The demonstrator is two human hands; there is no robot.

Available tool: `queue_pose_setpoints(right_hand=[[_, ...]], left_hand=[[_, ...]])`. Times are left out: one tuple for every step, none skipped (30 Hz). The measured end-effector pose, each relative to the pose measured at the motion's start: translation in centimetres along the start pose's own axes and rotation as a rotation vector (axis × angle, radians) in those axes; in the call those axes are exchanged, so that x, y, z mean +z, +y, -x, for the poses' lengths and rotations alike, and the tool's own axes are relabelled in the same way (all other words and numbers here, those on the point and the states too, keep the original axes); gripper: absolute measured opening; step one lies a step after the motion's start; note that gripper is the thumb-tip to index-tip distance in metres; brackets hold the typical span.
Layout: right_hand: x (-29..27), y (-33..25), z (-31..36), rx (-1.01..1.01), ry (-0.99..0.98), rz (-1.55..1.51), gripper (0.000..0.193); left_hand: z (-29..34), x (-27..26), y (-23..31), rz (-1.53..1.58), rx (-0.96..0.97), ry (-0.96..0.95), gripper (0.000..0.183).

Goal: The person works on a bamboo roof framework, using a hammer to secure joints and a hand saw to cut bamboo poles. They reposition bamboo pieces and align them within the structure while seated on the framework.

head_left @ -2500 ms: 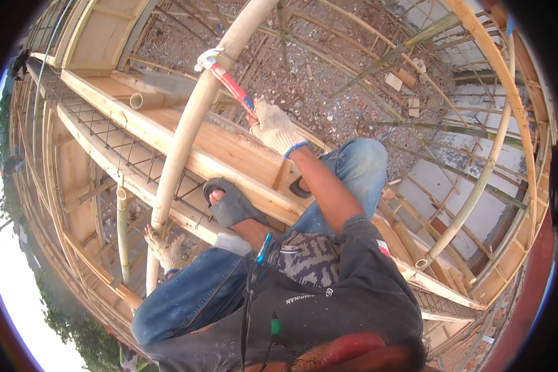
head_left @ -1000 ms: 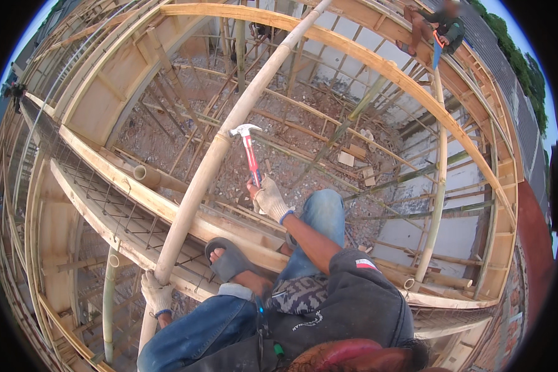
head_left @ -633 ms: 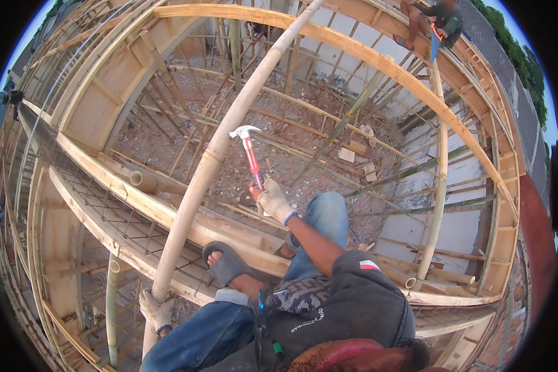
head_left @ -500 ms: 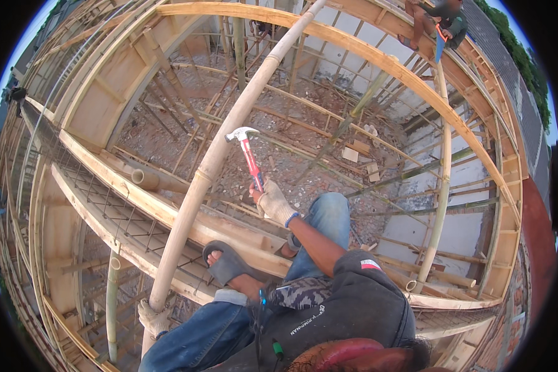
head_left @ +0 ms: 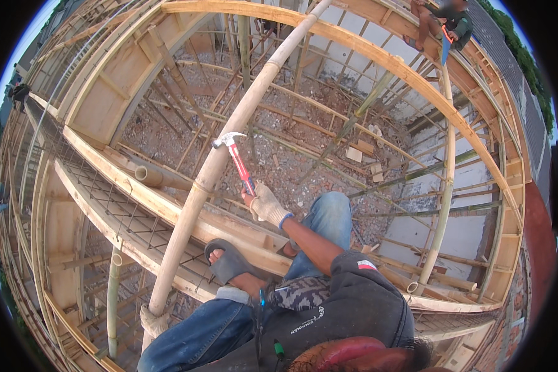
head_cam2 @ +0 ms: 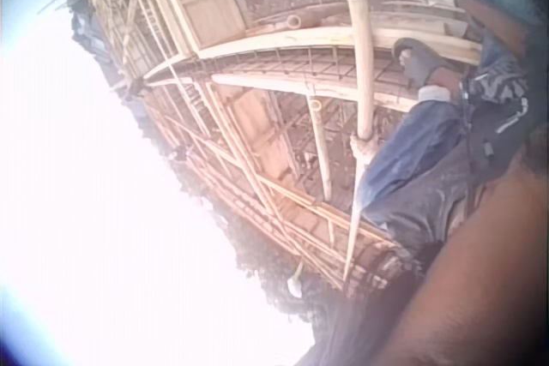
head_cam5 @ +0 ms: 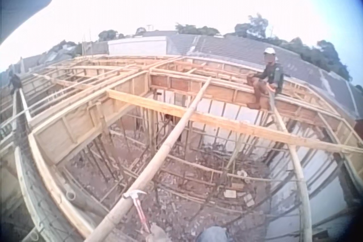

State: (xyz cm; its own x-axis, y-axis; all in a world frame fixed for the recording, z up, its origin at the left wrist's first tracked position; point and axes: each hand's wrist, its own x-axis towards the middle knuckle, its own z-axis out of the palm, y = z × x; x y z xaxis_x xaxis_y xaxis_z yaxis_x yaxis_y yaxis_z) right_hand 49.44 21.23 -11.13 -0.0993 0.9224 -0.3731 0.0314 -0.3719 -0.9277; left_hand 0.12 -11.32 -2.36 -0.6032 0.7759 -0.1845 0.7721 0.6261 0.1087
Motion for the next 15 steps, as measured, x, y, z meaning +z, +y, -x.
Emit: queue_pose_setpoints(right_hand=[[-0.1, 0.0, -0.1, 0.015, -0.015, -0.008, 0.015], [-0.2, 0.1, -0.2, 0.03, -0.03, -0.017, 0.015], [0.0, 0.1, -0.1, 0.026, -0.016, -0.013, 0.015], [0.2, 0.0, 0.1, 0.02, 0.006, -0.003, 0.015], [0.3, -0.2, 0.2, 0.014, 0.03, 0.007, 0.015], [-0.2, -0.2, 0.1, 0.012, 0.026, -0.041, 0.015], [0.0, -0.2, 0.0, 0.007, 0.002, -0.094, 0.015], [-0.3, -0.3, 0.1, 0.002, -0.022, -0.146, 0.015], [-0.3, -1.8, 0.6, 0.03, -0.082, -0.229, 0.015], [-0.4, -2.7, 0.9, 0.015, -0.087, -0.228, 0.015], [-0.6, -3.3, 1.3, 0.003, -0.082, -0.225, 0.015], [-0.6, -3.8, 1.6, -0.01, -0.079, -0.221, 0.015], [-1.4, -3.8, 2.0, 0.025, -0.063, -0.179, 0.016], [-0.9, -4.9, 2.4, 0.027, -0.111, -0.19, 0.016], [-0.1, -6.0, 2.8, 0.029, -0.159, -0.2, 0.017]], left_hand=[[0.1, 0.0, -0.2, -0.003, -0.025, -0.008, 0.097], [0.2, 0.1, -0.3, -0.007, -0.049, -0.015, 0.106], [-0.2, 0.1, -0.1, -0.01, -0.063, -0.023, 0.116], [-0.4, 0.4, -0.1, -0.01, -0.067, -0.023, 0.118], [-0.1, 0.2, -0.4, -0.012, -0.069, -0.023, 0.12], [-0.2, 0.4, -0.2, -0.01, -0.061, -0.034, 0.122], [0.4, 0.1, 0.0, 0.021, -0.028, -0.013, 0.131], [0.2, 0.5, 0.1, -0.027, 0.02, 0.022, 0.133], [0.5, 0.4, -0.2, -0.081, 0.052, 0.065, 0.134], [0.8, 0.4, -0.6, -0.136, 0.083, 0.107, 0.135], [0.6, -0.1, 0.0, -0.091, 0.169, 0.155, 0.131], [0.0, -0.6, 0.7, -0.044, 0.254, 0.203, 0.127], [-1.5, -1.3, 2.7, -0.001, 0.364, 0.233, 0.124], [-2.1, -2.4, 4.4, 0.197, 0.334, 0.197, 0.118], [-3.0, -3.5, 6.5, 0.395, 0.302, 0.159, 0.113]])
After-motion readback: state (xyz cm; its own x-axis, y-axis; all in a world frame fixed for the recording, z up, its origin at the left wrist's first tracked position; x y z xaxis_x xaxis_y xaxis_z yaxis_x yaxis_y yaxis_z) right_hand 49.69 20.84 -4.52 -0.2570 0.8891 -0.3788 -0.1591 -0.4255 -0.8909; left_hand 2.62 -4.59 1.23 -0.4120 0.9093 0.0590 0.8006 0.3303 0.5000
